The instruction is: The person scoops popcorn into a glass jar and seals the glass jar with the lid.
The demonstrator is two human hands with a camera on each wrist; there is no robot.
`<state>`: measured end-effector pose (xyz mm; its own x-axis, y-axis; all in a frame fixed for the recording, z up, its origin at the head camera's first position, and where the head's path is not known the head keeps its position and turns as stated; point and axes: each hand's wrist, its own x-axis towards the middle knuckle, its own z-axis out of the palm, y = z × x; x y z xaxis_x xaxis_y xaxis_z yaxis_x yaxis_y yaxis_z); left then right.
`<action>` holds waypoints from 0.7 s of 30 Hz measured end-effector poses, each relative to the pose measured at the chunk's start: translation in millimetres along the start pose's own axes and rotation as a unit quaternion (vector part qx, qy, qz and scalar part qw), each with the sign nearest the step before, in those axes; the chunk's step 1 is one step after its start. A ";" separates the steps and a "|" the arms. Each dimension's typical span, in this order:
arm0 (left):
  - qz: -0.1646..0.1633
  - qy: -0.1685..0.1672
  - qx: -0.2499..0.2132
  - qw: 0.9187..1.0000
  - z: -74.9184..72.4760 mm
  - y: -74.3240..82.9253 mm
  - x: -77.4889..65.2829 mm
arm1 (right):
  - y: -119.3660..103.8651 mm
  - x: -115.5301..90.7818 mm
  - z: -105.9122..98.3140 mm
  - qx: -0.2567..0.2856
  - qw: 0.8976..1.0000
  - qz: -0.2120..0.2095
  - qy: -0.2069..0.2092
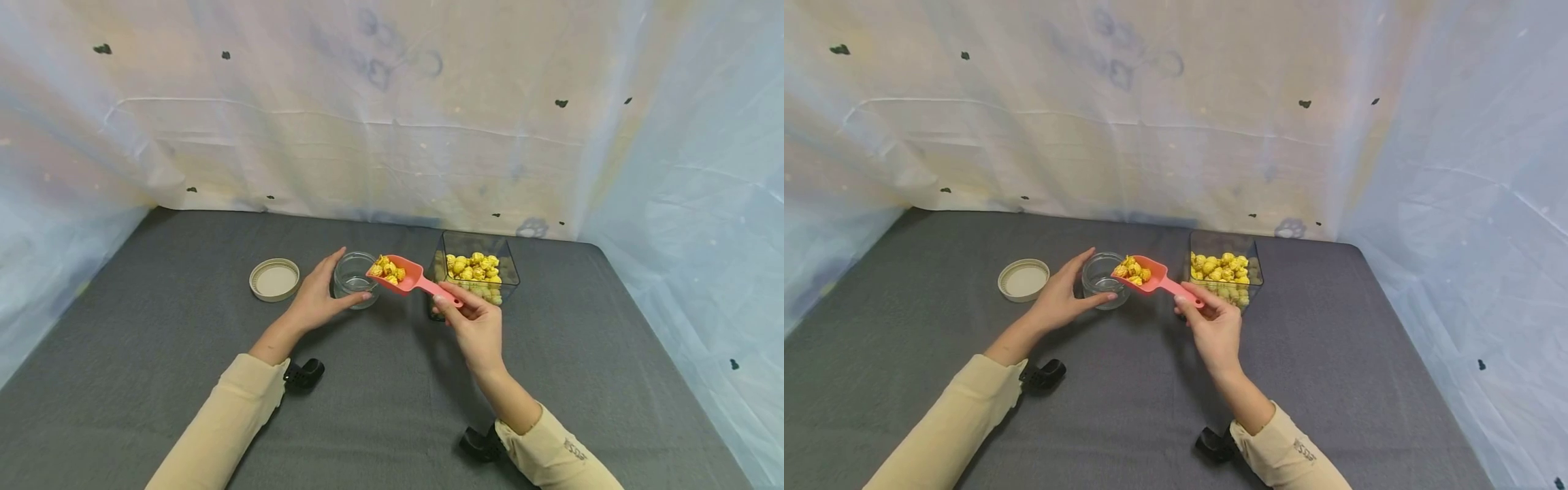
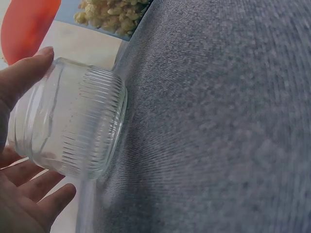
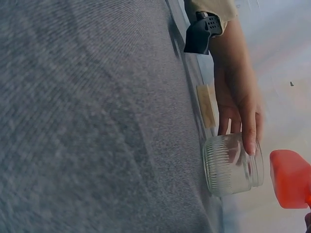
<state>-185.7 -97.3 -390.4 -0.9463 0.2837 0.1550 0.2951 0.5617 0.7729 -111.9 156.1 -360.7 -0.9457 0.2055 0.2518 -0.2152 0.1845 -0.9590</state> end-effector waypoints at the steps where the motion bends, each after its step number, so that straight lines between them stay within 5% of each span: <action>1: -0.001 0.002 -0.003 1.000 0.3 -0.5 0.2 | 0.6 0.1 0.5 0.000 1.000 0.000 0.000; 21: -0.015 -0.005 -0.066 0.998 4.3 -4.8 0.2 | 7.5 -1.2 6.6 0.001 1.000 0.008 -0.013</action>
<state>-186.7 -96.7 -396.7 -0.9531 0.2760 0.1245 0.2456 0.4640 0.8511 -114.0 150.8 -369.1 -0.9553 0.1828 0.2322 -0.1997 0.1798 -0.9632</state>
